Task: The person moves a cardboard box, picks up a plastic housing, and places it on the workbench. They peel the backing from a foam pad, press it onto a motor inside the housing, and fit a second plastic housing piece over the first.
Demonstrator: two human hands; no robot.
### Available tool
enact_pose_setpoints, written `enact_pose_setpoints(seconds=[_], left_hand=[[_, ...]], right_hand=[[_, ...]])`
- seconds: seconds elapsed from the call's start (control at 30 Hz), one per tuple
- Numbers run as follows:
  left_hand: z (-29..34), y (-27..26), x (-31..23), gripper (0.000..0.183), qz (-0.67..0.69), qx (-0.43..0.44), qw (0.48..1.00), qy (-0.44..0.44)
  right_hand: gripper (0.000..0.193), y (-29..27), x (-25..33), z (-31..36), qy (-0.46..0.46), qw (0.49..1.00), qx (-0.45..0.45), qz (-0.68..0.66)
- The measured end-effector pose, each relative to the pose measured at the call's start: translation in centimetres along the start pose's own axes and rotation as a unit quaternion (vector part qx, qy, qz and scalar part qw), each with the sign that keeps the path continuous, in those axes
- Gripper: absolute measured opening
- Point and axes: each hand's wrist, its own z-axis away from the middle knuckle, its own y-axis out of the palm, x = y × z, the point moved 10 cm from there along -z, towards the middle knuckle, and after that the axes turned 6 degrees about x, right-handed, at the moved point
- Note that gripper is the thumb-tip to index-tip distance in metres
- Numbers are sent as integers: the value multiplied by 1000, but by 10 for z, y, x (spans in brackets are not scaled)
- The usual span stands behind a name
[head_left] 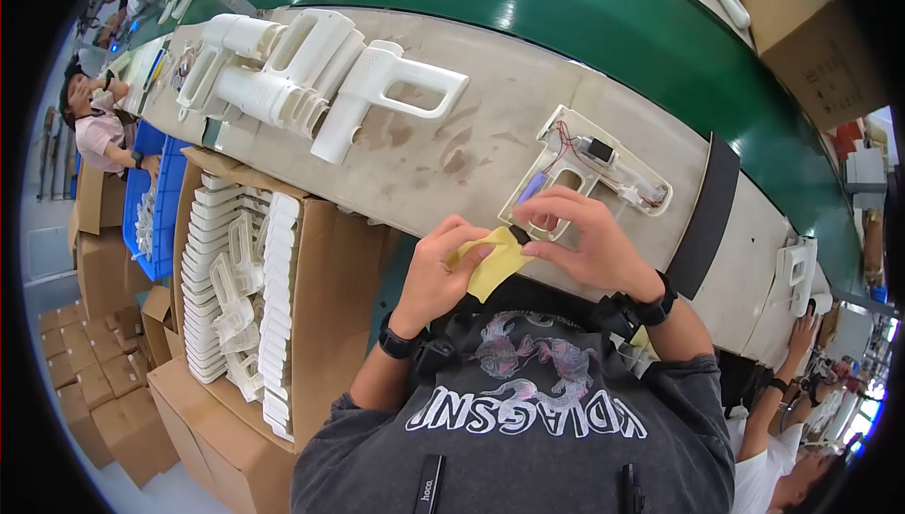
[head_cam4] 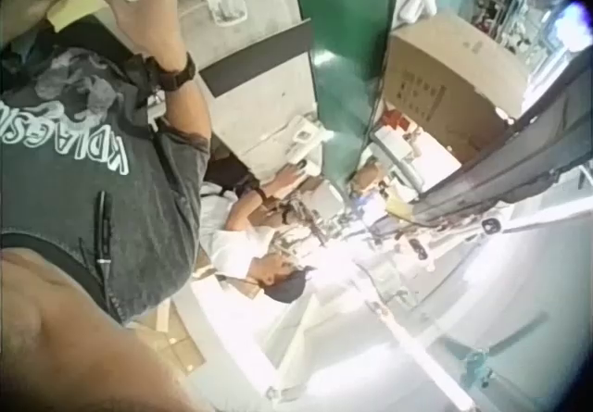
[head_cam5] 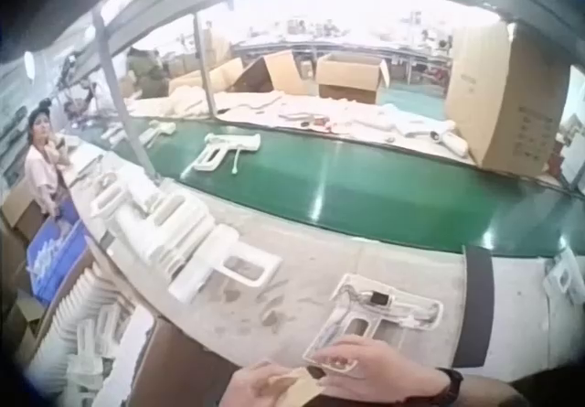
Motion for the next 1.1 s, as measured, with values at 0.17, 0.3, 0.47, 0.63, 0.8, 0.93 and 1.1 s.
enact_pose_setpoints(seconds=[0.17,0.3,0.47,0.63,0.8,0.93,1.1], left_hand=[[1,4,-2,13,-24,80,996,32],[4,9,10,15,46,120,992,-17],[19,11,46,19,142,178,958,-172],[22,10,50,20,152,160,959,-178],[22,13,51,22,173,153,957,-176],[22,16,48,22,187,154,953,-183],[15,26,38,23,165,172,954,-184]], right_hand=[[34,8,-6,-1,-20,995,100,-24],[35,-1,-9,-7,-32,993,110,3],[33,-25,-3,-23,-88,946,21,310],[29,-7,-18,-29,-108,928,87,345],[29,0,-22,-34,-101,932,119,327],[33,-2,-21,-30,-91,946,118,289],[40,-22,3,8,-78,960,38,264]])
